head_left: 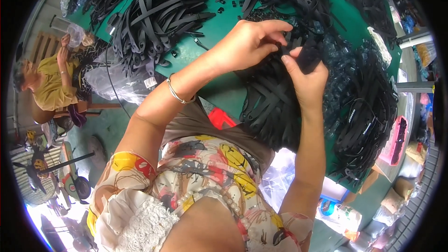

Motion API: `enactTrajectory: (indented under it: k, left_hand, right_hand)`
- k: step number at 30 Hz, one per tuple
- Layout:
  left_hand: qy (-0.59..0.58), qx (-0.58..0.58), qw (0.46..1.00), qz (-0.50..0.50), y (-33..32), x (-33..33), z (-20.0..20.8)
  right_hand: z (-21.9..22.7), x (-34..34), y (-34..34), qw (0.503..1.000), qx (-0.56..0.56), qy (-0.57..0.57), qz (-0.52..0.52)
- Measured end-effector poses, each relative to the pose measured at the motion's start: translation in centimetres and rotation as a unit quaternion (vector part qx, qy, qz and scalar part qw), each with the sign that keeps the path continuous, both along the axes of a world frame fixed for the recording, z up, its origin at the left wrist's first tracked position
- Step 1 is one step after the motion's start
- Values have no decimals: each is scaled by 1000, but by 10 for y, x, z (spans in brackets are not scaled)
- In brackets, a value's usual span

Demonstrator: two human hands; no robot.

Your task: The person assembles small black plastic components by hand at a factory workbench.

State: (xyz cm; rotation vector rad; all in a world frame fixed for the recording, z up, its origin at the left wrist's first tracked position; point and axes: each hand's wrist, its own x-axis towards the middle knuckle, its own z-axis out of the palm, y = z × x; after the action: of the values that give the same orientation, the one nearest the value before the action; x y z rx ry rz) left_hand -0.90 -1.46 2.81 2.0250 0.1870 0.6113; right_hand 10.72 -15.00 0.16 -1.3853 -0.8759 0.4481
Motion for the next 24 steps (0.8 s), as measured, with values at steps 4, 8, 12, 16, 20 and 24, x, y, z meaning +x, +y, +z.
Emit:
enactTrajectory:
  k: [4,8,12,16,20,24]
  left_hand:
    - [-2,82,997,5,2,-1,3]
    - [15,152,988,-20,3,0,9]
    - [6,205,977,-52,2,5,14]
    - [5,-13,998,-60,5,8,7]
    - [160,-111,977,-89,14,6,2]
    - [138,-164,972,-98,9,9,-5]
  right_hand:
    - [1,-2,1,999,-10,-29,-8]
    - [-1,-1,1,999,-15,-44,-3]
    - [-4,0,3,998,-4,-56,2]
    - [-1,0,0,1000,-15,-12,0]
    - [-2,1,-1,1000,-4,15,11]
    - [0,-1,0,1000,-4,14,17]
